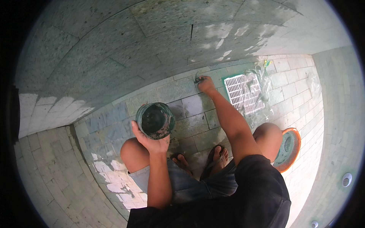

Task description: The person gathers green paste from an orange container and applies it to the seams between wall tiles using their finger.

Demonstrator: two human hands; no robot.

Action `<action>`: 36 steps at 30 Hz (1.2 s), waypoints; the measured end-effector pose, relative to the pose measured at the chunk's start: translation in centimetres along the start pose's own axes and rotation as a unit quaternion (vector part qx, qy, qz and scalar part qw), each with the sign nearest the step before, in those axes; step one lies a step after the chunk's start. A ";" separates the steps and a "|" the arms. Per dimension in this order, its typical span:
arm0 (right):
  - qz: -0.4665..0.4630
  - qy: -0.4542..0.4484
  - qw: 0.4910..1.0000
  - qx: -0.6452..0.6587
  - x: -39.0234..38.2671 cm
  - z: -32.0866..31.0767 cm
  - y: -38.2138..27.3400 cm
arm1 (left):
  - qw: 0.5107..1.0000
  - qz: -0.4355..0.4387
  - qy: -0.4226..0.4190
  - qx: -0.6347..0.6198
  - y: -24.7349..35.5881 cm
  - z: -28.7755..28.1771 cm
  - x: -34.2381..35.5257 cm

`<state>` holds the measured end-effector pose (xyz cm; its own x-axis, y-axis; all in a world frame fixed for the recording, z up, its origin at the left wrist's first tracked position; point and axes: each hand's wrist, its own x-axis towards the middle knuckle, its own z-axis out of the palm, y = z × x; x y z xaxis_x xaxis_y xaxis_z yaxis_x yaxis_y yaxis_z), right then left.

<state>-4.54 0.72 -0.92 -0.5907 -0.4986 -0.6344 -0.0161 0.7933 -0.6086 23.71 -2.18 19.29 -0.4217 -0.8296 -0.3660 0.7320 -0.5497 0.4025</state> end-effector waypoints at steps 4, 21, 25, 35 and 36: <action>0.089 -0.012 0.984 0.156 -1.4 -0.1 0.6 | 1.000 0.003 0.028 -0.008 0.0 0.0 0.4; -0.183 0.169 0.939 -0.237 -2.3 3.0 0.4 | 1.000 -0.001 0.014 -0.008 -0.4 0.9 0.0; -0.124 0.160 0.979 -0.034 -1.8 2.9 0.6 | 1.000 -0.022 0.016 -0.010 -0.4 0.4 0.3; -0.517 0.425 0.716 0.198 -21.0 -10.5 -23.3 | 0.996 -0.059 0.058 -0.015 0.2 1.1 3.5; -0.563 0.498 0.646 0.132 -22.1 -12.7 -25.5 | 0.996 -0.063 0.068 -0.017 -0.1 1.5 3.7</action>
<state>-1.37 -4.05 34.69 -0.5531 -0.1318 0.8226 -0.8273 -0.0295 -0.5609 21.23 -5.35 19.16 -0.4358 -0.7322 -0.5234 0.6972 -0.6424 0.3181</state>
